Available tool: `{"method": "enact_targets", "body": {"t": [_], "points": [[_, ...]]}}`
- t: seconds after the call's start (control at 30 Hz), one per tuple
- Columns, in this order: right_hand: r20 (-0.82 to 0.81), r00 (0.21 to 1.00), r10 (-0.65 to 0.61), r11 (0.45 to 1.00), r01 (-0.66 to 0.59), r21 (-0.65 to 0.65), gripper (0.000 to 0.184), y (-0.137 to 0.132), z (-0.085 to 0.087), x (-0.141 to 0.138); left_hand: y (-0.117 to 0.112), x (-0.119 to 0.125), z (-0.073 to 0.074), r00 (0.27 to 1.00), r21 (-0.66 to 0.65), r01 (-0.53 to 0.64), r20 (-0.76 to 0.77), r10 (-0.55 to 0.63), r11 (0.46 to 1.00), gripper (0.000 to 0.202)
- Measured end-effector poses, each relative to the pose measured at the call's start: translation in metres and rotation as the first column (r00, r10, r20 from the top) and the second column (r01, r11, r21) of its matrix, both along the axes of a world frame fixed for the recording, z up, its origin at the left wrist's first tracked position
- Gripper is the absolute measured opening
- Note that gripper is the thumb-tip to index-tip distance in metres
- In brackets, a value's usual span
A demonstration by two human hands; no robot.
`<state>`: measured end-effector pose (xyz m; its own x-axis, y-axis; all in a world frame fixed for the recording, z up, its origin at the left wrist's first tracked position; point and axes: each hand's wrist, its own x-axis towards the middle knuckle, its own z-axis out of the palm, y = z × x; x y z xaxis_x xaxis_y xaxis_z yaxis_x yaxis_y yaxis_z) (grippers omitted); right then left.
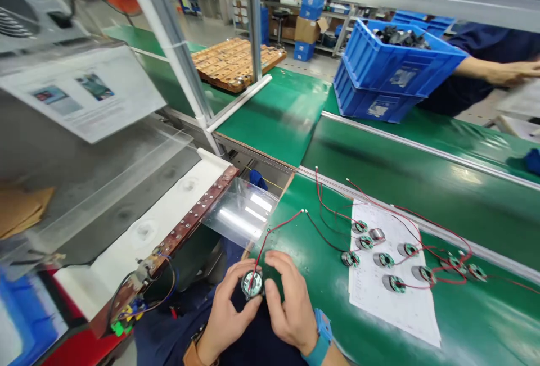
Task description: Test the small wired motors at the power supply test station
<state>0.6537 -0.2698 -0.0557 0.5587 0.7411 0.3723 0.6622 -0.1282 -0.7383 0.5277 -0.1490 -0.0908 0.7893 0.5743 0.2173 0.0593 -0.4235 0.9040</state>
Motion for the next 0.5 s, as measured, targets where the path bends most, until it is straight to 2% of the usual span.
{"method": "enact_targets", "body": {"t": [0.07,0.13,0.23,0.3,0.33,0.4,0.47,0.5], "points": [[0.028,0.992,0.12,0.991,-0.118,-0.07,0.049,0.013,0.0,0.007,0.005,-0.01,0.015,0.999,0.001,0.039,0.028,-0.039,0.999,0.041],[0.029,0.965,0.262,0.961,-0.258,-0.096,0.054,0.029,0.005,0.011,0.009,-0.024,0.03,0.999,-0.001,0.025,0.042,-0.025,1.0,0.038],[-0.032,0.923,0.383,0.918,-0.385,-0.091,0.048,0.05,0.015,0.008,0.013,-0.05,0.046,0.994,-0.071,-0.074,0.073,0.079,0.995,0.035],[-0.133,0.892,0.432,0.89,-0.445,-0.094,0.039,0.061,0.016,-0.001,0.016,-0.069,0.051,0.981,-0.148,-0.156,0.09,0.171,0.977,0.037],[-0.21,0.851,0.48,0.861,-0.503,-0.072,0.035,0.066,0.014,-0.007,0.018,-0.079,0.052,0.971,-0.186,-0.201,0.093,0.221,0.962,0.038],[-0.424,0.704,0.569,0.78,-0.626,0.006,0.036,0.078,0.004,-0.022,0.024,-0.101,0.051,0.937,-0.247,-0.31,0.086,0.34,0.918,0.039],[-0.617,0.537,0.575,0.712,-0.7,0.056,0.043,0.095,-0.008,-0.042,0.033,-0.126,0.044,0.885,-0.282,-0.421,0.08,0.459,0.862,0.041],[-0.681,0.482,0.551,0.688,-0.724,0.044,0.047,0.107,-0.014,-0.054,0.038,-0.14,0.038,0.86,-0.288,-0.462,0.088,0.503,0.839,0.044]]}}
